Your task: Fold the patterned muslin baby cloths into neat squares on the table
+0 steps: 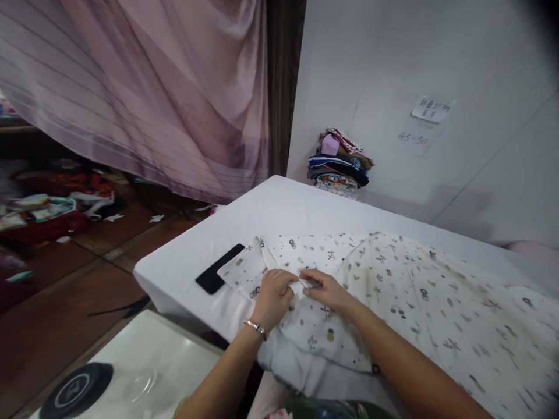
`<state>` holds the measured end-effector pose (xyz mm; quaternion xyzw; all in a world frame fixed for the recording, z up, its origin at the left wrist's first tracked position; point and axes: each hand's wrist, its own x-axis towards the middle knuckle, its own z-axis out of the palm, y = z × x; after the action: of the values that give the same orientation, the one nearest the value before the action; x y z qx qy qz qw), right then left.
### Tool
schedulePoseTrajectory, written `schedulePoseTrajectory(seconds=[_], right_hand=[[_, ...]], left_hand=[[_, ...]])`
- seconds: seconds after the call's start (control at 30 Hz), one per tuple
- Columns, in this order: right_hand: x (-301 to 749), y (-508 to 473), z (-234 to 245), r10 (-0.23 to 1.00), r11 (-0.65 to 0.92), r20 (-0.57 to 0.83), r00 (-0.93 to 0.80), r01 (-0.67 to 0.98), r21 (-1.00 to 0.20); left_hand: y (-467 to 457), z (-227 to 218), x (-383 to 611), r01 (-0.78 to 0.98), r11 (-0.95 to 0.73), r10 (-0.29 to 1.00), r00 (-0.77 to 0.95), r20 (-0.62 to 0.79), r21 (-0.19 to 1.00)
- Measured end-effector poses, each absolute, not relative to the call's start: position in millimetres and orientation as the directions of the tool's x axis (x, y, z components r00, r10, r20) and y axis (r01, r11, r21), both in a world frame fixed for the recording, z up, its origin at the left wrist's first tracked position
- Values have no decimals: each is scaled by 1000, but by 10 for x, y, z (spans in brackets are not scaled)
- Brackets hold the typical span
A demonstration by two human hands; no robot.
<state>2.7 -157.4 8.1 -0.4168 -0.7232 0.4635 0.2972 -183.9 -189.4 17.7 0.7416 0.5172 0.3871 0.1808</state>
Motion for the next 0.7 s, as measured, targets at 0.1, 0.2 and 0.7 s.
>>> schedulePoseTrajectory(seconds=[0.1,0.2,0.7], right_hand=[[87,-1589,52,858,317,114,-500,341,-885],[112,-1579,15,848,381,182,-499,334,-862],[-48,-1690,237,939,257,172,-298,273,-927]], left_hand=[[-1959,155,-1853,634,-384,919,191,345,671],[-2004,143,-1848,650,-386,921,237,309,655],[-1976,267,-1748,545,-504,855,203,477,670]])
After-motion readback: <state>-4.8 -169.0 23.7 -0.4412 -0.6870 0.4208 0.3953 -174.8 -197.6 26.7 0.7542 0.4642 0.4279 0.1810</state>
